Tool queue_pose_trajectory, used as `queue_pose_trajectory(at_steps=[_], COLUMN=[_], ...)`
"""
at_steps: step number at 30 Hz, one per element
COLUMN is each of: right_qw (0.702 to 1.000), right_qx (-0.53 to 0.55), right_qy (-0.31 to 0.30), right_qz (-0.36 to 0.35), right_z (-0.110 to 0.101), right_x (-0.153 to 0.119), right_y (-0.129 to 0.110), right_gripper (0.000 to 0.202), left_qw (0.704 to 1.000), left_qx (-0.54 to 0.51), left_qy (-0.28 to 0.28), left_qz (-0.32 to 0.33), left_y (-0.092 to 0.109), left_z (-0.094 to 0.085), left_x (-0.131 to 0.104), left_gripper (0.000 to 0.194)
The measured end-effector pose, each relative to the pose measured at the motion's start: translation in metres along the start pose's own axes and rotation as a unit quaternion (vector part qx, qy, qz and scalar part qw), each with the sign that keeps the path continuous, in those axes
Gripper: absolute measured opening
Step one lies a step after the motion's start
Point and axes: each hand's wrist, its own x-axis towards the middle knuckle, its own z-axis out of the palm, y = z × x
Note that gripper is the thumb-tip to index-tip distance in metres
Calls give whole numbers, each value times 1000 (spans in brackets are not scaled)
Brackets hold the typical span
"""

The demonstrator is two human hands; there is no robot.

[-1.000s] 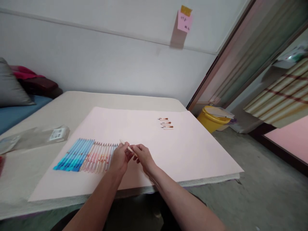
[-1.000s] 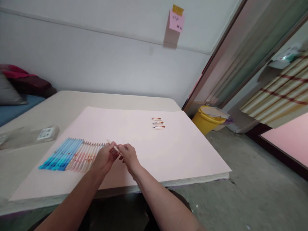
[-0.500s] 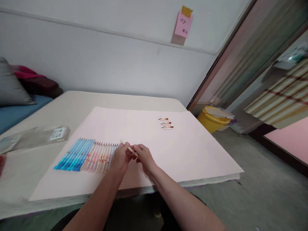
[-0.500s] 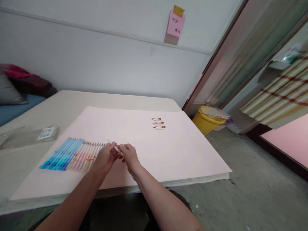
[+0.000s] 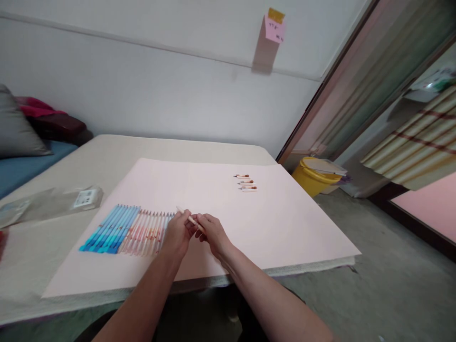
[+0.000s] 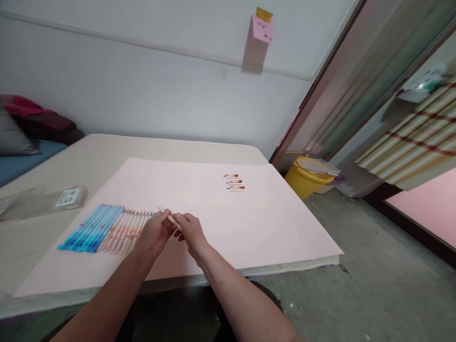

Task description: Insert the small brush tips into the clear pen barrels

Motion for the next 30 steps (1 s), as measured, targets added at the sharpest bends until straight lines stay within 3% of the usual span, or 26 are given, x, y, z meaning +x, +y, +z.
queue_pose_trajectory(at_steps=[10, 21, 30], right_qw=[1000, 995, 994], right_qx=[-24, -90, -105], right_qy=[-13, -18, -17], right_qz=[2, -48, -33], right_z=[-1, 1, 2], right_x=[0, 1, 1], right_y=[1, 1, -1], right_gripper=[43, 36, 34], left_qw=[1000, 1000, 1000], left_qx=[-18, -10, -16], left_qy=[7, 4, 14], left_qz=[1, 10, 6], left_y=[1, -2, 1], left_z=[1, 0, 2], left_x=[0, 0, 0], left_gripper=[17, 20, 19])
